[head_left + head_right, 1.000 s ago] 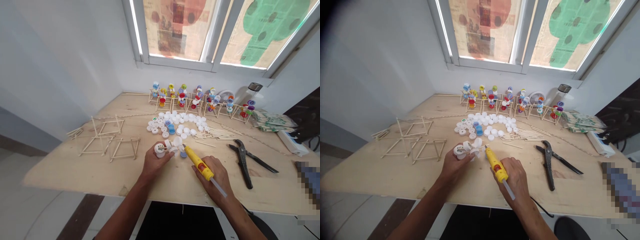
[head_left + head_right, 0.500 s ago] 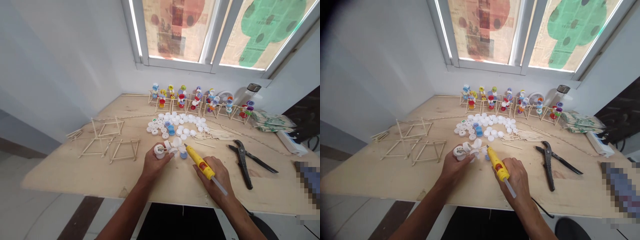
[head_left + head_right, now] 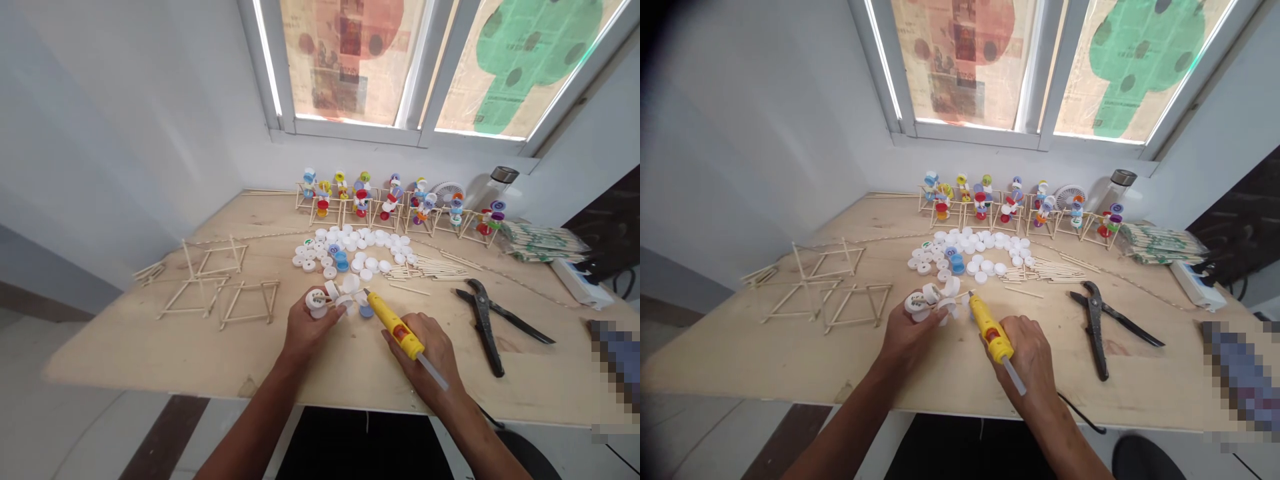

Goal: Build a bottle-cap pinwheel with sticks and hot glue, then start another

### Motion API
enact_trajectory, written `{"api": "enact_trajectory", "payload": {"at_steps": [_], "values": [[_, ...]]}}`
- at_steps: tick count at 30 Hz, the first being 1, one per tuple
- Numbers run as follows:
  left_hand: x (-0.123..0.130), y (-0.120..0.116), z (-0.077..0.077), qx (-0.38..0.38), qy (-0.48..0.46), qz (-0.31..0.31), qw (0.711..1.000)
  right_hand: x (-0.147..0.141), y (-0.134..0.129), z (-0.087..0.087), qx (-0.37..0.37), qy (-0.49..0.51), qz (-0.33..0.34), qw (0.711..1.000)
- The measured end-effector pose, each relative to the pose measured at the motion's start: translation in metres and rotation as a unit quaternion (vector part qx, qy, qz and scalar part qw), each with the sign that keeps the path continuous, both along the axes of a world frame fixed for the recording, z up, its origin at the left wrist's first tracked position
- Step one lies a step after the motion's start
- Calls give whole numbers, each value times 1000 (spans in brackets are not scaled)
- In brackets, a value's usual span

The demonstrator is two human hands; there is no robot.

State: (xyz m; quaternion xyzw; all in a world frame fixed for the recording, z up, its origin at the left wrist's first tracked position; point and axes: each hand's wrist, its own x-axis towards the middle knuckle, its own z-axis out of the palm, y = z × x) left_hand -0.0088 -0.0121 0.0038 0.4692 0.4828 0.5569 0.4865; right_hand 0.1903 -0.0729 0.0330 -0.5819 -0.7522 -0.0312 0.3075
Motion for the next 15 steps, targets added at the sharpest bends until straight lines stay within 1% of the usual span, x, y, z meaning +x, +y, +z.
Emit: {"api": "enact_trajectory", "payload": {"at_steps": [5, 10, 15], "values": [[1, -1, 0, 3, -3, 4, 1000, 3, 0, 0, -4, 2, -10, 1000], [1, -1, -1, -6, 6, 11, 1000, 1, 0, 1, 4, -3, -5, 1000], [1, -1, -1, -6, -17, 13, 1000, 0, 1, 1, 9, -11, -7, 1000]]}}
